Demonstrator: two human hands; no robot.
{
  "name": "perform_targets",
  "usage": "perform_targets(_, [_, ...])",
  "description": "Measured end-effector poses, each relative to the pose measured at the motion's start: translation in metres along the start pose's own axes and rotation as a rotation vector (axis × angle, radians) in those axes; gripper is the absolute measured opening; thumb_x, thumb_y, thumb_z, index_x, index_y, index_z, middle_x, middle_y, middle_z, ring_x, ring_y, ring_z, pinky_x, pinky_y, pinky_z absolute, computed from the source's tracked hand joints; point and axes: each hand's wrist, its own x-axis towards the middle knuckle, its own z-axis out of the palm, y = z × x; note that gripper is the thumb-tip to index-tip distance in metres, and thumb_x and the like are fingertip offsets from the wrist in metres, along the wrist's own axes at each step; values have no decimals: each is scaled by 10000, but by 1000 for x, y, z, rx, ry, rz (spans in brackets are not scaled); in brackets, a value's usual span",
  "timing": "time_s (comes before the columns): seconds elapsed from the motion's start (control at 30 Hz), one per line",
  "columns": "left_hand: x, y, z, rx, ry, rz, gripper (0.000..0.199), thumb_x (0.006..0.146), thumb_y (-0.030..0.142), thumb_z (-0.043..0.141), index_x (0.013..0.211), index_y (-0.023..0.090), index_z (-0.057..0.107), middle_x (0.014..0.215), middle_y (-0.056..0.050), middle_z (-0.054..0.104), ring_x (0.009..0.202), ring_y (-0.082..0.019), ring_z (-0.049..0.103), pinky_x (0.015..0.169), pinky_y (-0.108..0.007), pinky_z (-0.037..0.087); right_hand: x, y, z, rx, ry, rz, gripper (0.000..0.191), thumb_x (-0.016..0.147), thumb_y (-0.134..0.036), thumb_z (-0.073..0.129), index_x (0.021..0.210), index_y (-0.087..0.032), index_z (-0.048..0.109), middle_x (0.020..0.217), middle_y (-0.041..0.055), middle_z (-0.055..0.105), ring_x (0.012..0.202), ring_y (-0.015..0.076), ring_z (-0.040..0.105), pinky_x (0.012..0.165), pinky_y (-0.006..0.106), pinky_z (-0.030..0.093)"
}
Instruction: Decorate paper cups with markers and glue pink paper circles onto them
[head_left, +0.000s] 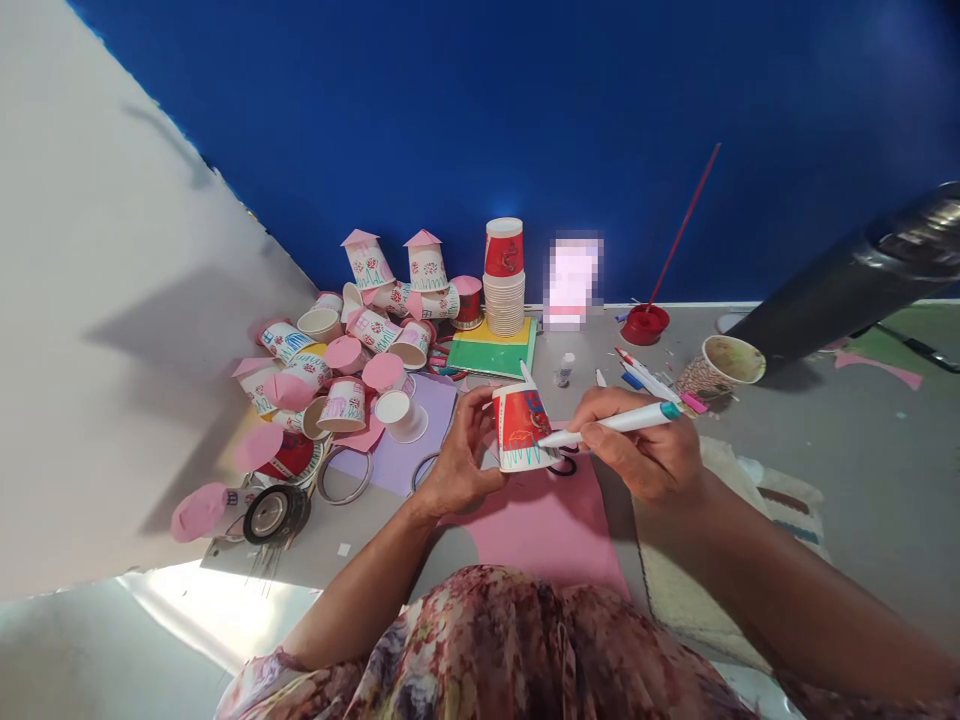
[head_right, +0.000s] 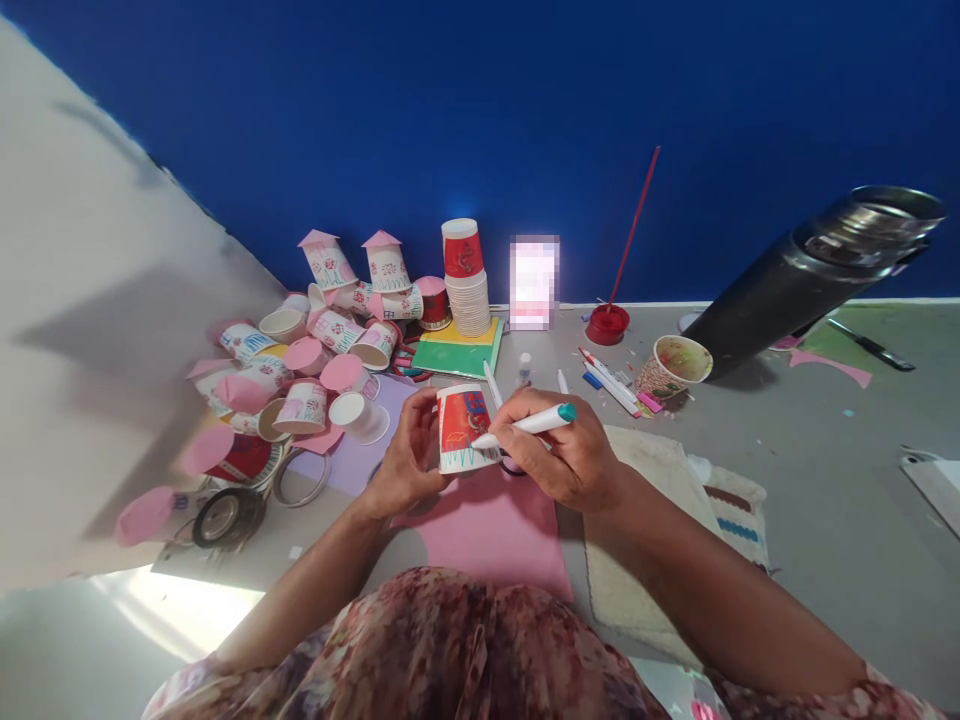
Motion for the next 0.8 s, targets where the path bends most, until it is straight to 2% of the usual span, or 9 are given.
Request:
perform_targets(0.1, [0,0,0,6,-3,3,874,651,64,820,1401,328,458,1421,-68,507,1355,-277,529,1146,-427,434,-1,1,-2,26,-18,10,223,1020,-227,549,854,-233,697,661,1,653,573,155,609,551,296,478])
perform_targets(0.27, [-1,0,-1,55,-10,12,886,647,80,808,1420,314,443,1435,-89,513,1333,-299,545,1119,-445,459,-1,1,0,-13,57,2,205,1015,-265,559,884,-235,714,705,19,692,551,161,623,510,300,472])
perform_targets(0.43, [-3,-4,-3,126,-23,43,930,648,56,756,1471,309,404,1482,-100,474,1344,-308,534,1148,-468,441,0,0,3,-103,17,-79,140,981,-207,586,943,-220,719,720,13,717,583,155,624,559,299,469])
perform_targets(0.57, [-3,-7,-4,158,-20,86,932,637,72,751,1473,303,409,1492,-100,451,1370,-319,508,1152,-482,444,-1,-3,3,-88,-50,-3,232,1004,-177,531,836,-206,688,701,7,684,581,138,595,554,290,440])
perform_targets(0.63, [-3,-7,-4,178,-24,80,932,645,99,760,1478,302,395,1496,-105,449,1356,-322,520,1127,-491,472,-2,-4,3,-57,-23,16,245,1012,-174,526,817,-212,669,691,-4,664,565,127,585,544,278,434])
perform_targets(0.8, [-3,-6,-5,230,-36,77,923,657,110,761,1481,298,388,1516,-114,439,1345,-320,532,1136,-527,471,-2,1,4,-96,31,-64,177,1005,-167,541,921,-228,684,732,-16,686,579,122,610,561,263,455])
